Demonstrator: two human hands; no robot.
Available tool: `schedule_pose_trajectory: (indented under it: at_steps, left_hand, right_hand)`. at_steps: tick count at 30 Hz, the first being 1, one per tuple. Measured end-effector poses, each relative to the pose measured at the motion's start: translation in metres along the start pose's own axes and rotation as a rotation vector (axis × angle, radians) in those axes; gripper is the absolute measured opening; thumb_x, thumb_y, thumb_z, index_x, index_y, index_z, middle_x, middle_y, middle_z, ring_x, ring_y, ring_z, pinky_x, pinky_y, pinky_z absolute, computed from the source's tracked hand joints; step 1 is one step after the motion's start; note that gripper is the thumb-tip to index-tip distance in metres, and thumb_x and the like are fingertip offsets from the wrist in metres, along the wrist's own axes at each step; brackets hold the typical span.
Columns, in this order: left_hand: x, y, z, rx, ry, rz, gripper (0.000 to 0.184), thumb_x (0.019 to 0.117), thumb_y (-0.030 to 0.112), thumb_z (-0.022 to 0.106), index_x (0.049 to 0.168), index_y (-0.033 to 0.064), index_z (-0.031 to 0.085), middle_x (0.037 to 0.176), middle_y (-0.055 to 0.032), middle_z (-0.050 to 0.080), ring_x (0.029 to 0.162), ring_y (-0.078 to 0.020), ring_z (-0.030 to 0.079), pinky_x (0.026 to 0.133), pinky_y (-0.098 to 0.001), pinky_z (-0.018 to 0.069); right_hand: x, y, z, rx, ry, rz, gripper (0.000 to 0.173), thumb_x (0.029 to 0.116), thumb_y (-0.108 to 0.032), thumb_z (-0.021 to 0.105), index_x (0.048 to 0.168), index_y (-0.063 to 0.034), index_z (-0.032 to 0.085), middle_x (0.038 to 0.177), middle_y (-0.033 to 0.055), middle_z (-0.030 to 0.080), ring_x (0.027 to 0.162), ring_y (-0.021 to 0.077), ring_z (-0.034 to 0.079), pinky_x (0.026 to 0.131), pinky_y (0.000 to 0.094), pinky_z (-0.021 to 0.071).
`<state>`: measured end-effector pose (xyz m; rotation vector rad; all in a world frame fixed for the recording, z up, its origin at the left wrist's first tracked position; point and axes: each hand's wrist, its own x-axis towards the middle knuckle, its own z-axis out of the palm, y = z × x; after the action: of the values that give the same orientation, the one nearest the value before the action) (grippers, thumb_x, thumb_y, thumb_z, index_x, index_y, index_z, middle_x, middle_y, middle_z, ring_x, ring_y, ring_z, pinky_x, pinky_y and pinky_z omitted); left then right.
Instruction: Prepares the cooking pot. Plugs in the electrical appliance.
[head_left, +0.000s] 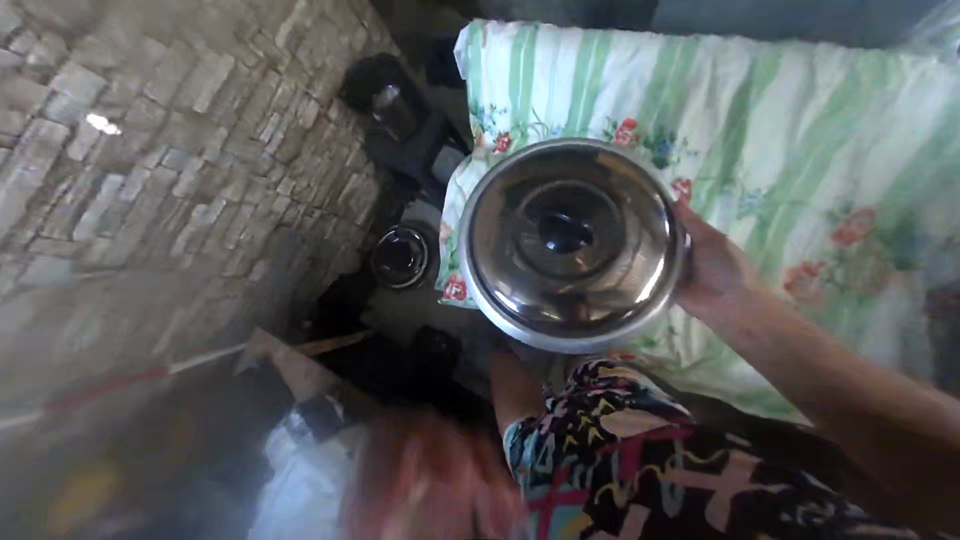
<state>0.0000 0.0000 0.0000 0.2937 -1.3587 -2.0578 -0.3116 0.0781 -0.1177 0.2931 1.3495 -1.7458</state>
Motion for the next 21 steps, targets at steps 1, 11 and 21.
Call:
schedule_pose_trajectory:
  at_steps: [1,11,21]
  left_hand:
    - [0.037,-0.027,-0.051,0.03,0.113,-0.049,0.032,0.1006,0.037,0.058,0.127,0.0229,0.069,0.12,0.0053,0.073,0.106,-0.0076,0.07,0.09,-0.0272,0.0589]
    - [0.243,-0.045,-0.355,0.524,0.23,-0.678,0.044,0.1094,0.017,0.044,0.15,0.0015,0.042,0.134,-0.0185,0.058,0.112,-0.0179,0.061,0.096,-0.0336,0.0515]
    - [0.331,-0.012,-0.507,0.802,0.136,-0.853,0.045,0.1078,0.024,0.05,0.144,-0.001,0.045,0.13,-0.0238,0.059,0.115,-0.0301,0.061,0.098,-0.0467,0.0496]
  right_hand:
    - [0.012,0.009,0.018,-0.007,-0.005,-0.028,0.039,0.107,-0.045,0.046,0.131,-0.0173,0.059,0.106,0.0035,0.072,0.096,0.016,0.072,0.081,0.0381,0.0619]
    - [0.119,0.119,0.234,0.007,0.142,-0.038,0.039,0.1115,-0.038,0.034,0.13,-0.0107,0.056,0.101,0.0043,0.073,0.088,0.0131,0.073,0.074,0.0341,0.0633]
    - [0.231,0.132,0.383,-0.059,0.068,-0.002,0.043,0.112,-0.037,0.033,0.136,-0.0062,0.052,0.104,0.0089,0.07,0.09,0.0157,0.07,0.078,0.0357,0.0606]
